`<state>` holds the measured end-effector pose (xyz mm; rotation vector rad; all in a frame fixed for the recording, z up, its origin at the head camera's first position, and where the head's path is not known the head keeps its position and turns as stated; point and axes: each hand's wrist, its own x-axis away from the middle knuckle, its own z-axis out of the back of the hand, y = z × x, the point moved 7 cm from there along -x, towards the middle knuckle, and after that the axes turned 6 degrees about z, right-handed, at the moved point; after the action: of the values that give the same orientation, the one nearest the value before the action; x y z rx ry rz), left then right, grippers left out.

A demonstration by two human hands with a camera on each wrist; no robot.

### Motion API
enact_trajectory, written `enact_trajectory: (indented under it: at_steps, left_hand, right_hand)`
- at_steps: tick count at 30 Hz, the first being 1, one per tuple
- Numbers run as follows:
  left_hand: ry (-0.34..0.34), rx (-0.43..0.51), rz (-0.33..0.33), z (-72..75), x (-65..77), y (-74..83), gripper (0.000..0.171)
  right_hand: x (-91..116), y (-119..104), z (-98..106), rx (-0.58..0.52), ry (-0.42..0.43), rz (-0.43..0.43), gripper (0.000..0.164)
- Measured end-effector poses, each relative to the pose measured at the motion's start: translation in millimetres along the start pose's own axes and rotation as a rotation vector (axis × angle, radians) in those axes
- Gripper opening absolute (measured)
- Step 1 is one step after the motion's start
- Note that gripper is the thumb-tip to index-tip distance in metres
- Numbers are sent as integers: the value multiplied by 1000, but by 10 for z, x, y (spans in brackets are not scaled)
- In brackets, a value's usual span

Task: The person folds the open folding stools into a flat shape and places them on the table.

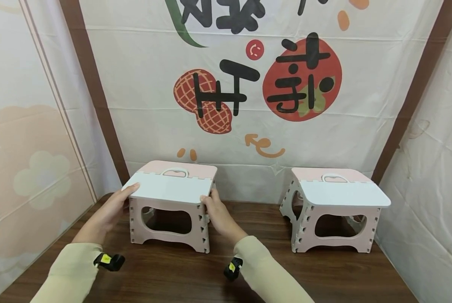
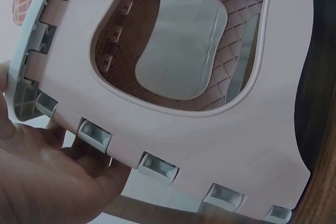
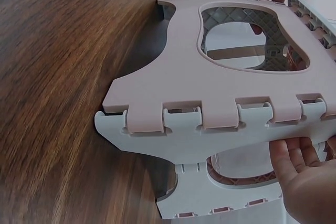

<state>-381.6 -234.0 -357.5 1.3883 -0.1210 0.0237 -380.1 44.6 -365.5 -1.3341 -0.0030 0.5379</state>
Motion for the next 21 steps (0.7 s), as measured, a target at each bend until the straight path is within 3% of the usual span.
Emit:
enact_trajectory:
  at_steps: [10,21]
  left_hand:
    - [-9,5,-25,-86,12,41,81]
    - [-19,8,6,-197,15,48,86]
  right_hand:
    - [23,15,71,-19,-5,-8,50]
    - [64,22,174,-20,1,2,48]
